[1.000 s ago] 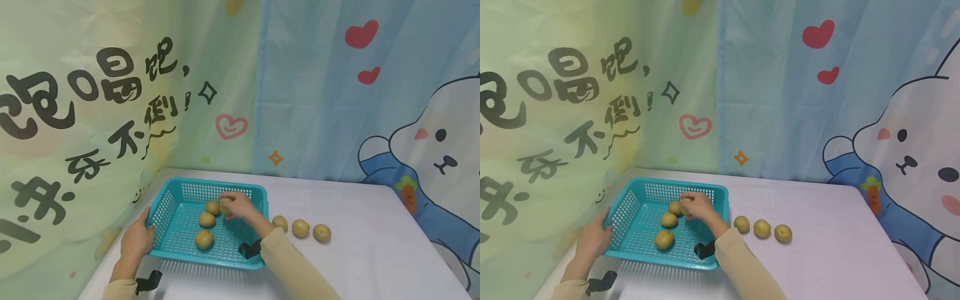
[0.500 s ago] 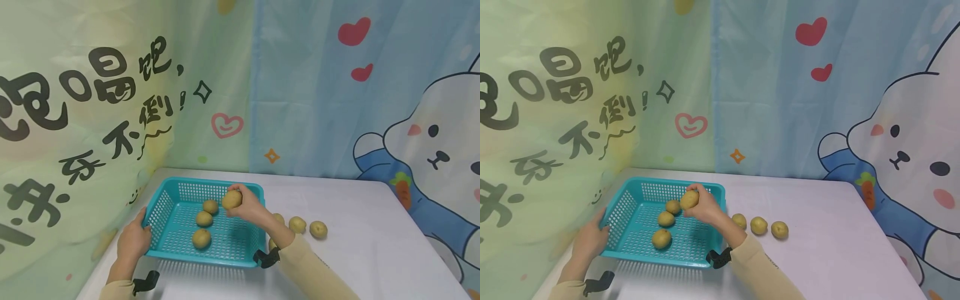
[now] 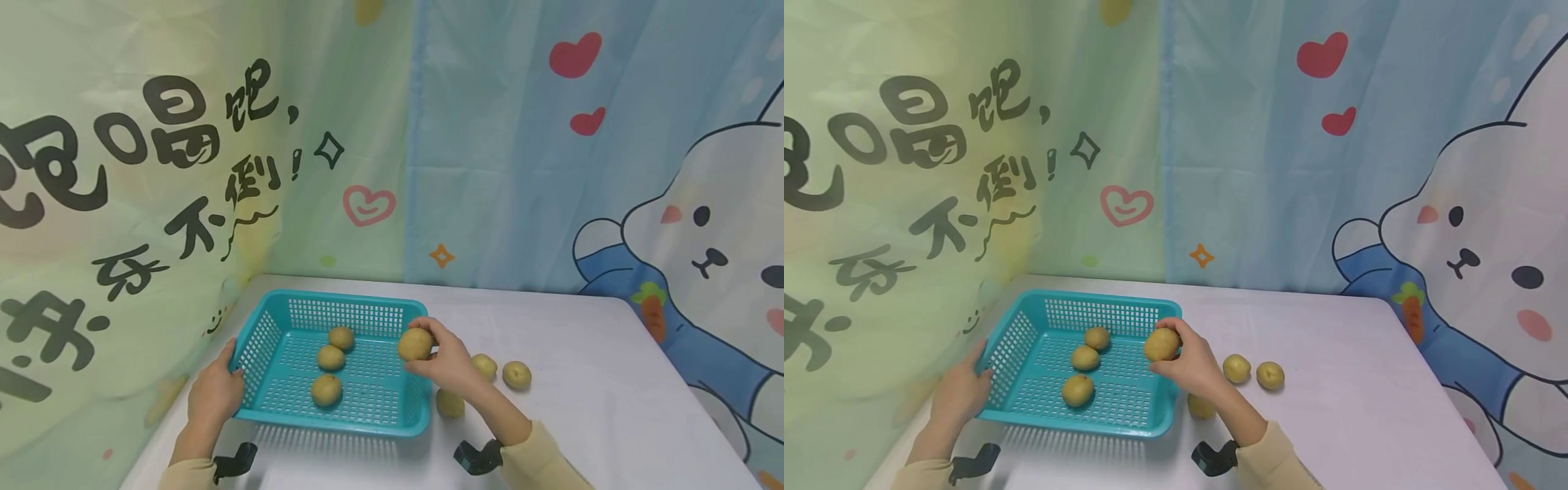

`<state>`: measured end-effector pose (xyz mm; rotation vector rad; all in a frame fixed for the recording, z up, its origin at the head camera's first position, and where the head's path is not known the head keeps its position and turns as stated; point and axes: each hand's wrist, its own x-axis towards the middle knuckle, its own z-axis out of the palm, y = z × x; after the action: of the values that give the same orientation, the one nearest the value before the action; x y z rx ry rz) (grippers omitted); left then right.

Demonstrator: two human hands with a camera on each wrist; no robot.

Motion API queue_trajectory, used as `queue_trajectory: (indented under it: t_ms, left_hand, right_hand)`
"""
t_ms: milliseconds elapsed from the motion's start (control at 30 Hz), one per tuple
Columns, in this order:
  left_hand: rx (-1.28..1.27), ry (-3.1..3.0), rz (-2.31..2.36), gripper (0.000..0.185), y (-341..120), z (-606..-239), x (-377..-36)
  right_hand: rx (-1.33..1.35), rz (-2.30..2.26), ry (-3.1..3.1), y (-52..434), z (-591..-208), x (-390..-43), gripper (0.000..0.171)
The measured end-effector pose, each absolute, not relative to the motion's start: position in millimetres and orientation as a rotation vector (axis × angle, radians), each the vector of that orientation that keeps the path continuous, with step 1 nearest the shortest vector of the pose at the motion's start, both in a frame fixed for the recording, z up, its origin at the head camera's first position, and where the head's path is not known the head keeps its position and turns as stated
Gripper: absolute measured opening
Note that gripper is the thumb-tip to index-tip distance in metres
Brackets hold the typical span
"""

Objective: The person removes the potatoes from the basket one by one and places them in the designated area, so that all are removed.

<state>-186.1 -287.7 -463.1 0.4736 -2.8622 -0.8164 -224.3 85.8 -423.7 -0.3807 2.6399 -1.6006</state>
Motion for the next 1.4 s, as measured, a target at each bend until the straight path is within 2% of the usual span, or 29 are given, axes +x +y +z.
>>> queue_trajectory:
  t_ms: [567,1133,1400]
  left_hand:
    - [0.485,-2.869,-0.797,0.061,-288.0,-463.0,-188.1]
    - [0.472,-2.879,-0.810,0.060,-286.9,-459.6,-183.5]
    - [0.476,-2.880,-0.807,0.060,-287.0,-460.1,-184.5]
  right_hand:
    - [0.005,-1.733,2.544,154.2,-465.0,-198.1,0.064]
    - [0.153,-1.411,2.743,194.4,-533.5,-173.5,0.073]
    - [0.136,-1.441,2.780,195.4,-541.3,-169.9,0.070]
